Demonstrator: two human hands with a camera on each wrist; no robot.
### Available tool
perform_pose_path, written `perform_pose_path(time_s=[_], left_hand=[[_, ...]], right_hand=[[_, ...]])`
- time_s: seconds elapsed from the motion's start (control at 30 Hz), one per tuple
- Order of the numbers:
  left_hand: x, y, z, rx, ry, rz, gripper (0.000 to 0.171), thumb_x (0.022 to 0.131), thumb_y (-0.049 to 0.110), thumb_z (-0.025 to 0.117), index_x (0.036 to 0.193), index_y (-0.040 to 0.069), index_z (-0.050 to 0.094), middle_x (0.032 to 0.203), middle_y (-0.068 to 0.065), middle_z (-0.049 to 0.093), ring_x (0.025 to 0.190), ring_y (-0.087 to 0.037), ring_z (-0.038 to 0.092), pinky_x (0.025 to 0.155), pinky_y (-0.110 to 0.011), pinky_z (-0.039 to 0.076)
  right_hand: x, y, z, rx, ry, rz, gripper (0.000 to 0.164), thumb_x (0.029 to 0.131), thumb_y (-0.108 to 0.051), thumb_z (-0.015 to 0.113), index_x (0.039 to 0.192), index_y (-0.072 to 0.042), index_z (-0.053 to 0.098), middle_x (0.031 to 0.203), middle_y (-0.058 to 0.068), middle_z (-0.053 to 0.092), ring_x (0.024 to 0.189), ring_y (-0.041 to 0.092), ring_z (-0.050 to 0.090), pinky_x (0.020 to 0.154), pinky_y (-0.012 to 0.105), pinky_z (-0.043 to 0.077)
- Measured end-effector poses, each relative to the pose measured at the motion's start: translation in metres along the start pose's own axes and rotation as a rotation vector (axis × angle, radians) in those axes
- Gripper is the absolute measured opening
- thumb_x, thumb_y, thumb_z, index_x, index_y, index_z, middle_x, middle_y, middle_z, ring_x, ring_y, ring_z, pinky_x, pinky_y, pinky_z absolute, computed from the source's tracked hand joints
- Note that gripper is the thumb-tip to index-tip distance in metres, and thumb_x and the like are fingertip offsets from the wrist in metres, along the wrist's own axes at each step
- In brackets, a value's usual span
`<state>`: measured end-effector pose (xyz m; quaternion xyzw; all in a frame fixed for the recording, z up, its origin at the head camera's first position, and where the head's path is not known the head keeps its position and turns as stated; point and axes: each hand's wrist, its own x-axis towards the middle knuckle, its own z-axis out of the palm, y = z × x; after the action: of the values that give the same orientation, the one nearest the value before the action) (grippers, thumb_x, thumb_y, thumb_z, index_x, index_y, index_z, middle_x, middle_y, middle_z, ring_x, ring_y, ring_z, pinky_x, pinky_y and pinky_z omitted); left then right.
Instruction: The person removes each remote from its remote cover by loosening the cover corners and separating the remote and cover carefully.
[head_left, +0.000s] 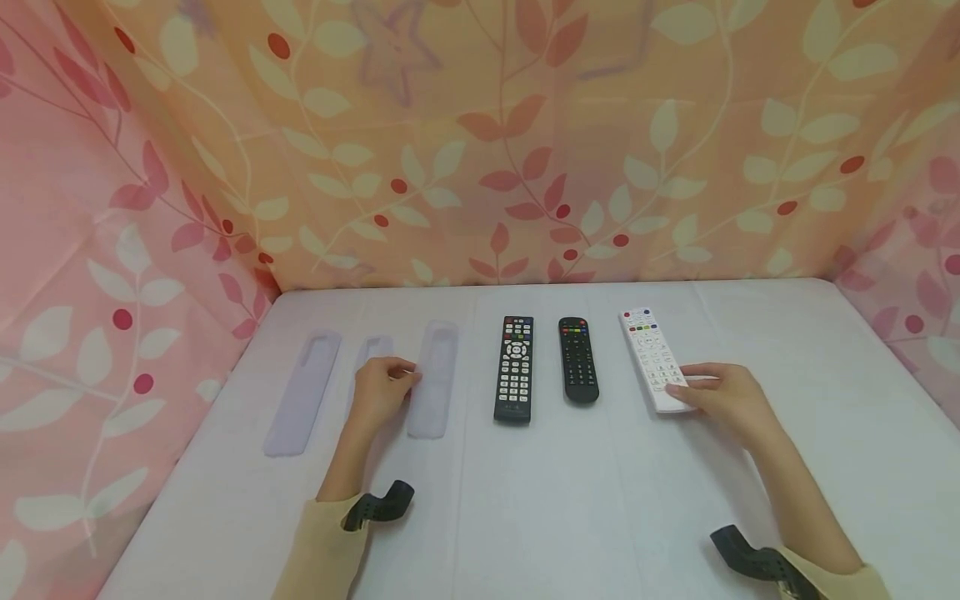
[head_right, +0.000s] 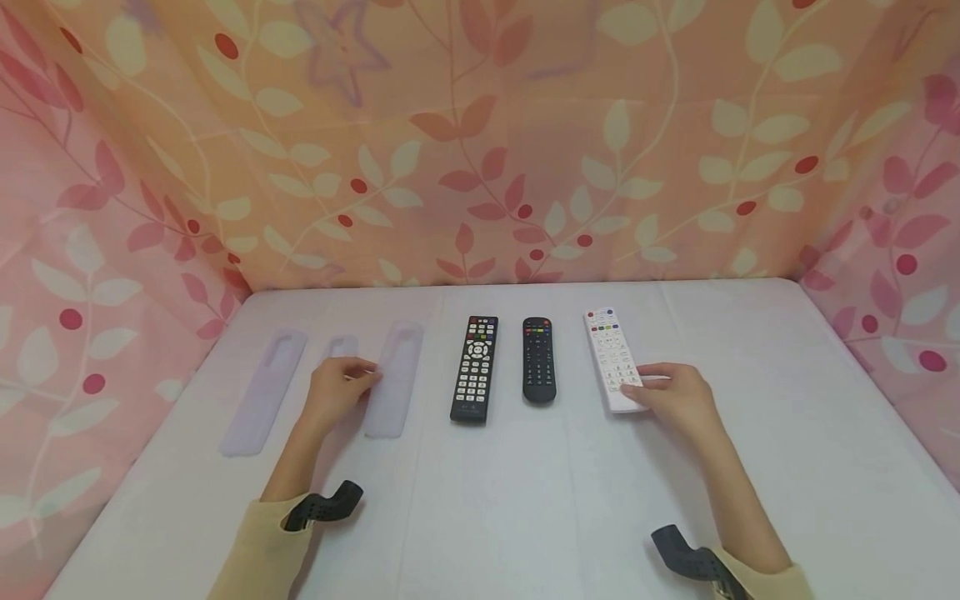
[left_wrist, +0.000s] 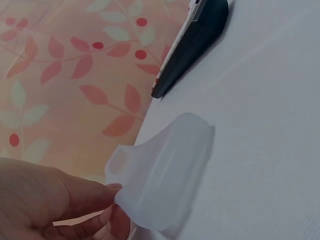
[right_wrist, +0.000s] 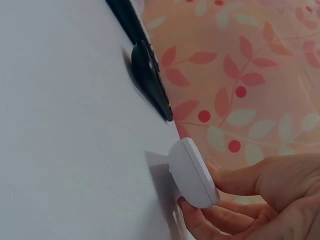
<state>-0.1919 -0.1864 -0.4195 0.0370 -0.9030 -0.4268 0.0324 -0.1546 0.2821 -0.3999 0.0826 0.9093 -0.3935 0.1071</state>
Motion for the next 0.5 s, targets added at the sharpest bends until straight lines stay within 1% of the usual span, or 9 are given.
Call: perform_pose_path(time_s=[0.13,0.27,0.4,0.5], left_hand=[[0.0006,-0.0014,0.0008,0.003,0.014,-0.02,0.018,0.094,0.003,0.075,0.108,-0.008,0.077,0.085,-0.018,0.074,0.062,-0.014,0.066,0.057,-0.02,0.048],[0.0003,-0.0017,0.0006,0.005,0.019,-0.025,0.018,0.094,0.003,0.075,0.107,-0.008,0.077,0.081,-0.016,0.073,0.061,-0.014,0.066,0.057,-0.021,0.048],[0.0002,-0.0027,0.0005,0.005,0.014,-0.023,0.018,0.094,0.003,0.074,0.107,-0.009,0.077,0.08,-0.017,0.073,0.061,-0.016,0.068,0.057,-0.02,0.049],[0.0008,-0.0034,0.0013,-0.006,0.004,-0.024,0.017,0.095,0.002,0.073,0.107,-0.01,0.076,0.081,-0.018,0.074,0.061,-0.015,0.068,0.057,-0.02,0.05]], right_hand=[[0.0004,-0.0005,0.0038,0.008,0.022,-0.023,0.067,0.097,-0.031,0.076,0.141,0.016,0.054,0.132,0.038,0.063,0.124,0.051,0.058,0.081,0.034,0.048],[0.0004,-0.0016,0.0076,0.013,0.025,-0.023,0.067,0.096,-0.03,0.077,0.139,0.016,0.055,0.129,0.038,0.065,0.112,0.045,0.063,0.075,0.03,0.049],[0.0006,-0.0027,0.0104,0.011,0.017,-0.005,0.067,0.095,-0.03,0.079,0.138,0.015,0.055,0.123,0.037,0.068,0.101,0.037,0.064,0.071,0.029,0.05],[0.0011,-0.0034,0.0109,-0.004,0.013,0.003,0.067,0.095,-0.031,0.079,0.137,0.015,0.055,0.121,0.036,0.069,0.102,0.039,0.065,0.072,0.03,0.049]])
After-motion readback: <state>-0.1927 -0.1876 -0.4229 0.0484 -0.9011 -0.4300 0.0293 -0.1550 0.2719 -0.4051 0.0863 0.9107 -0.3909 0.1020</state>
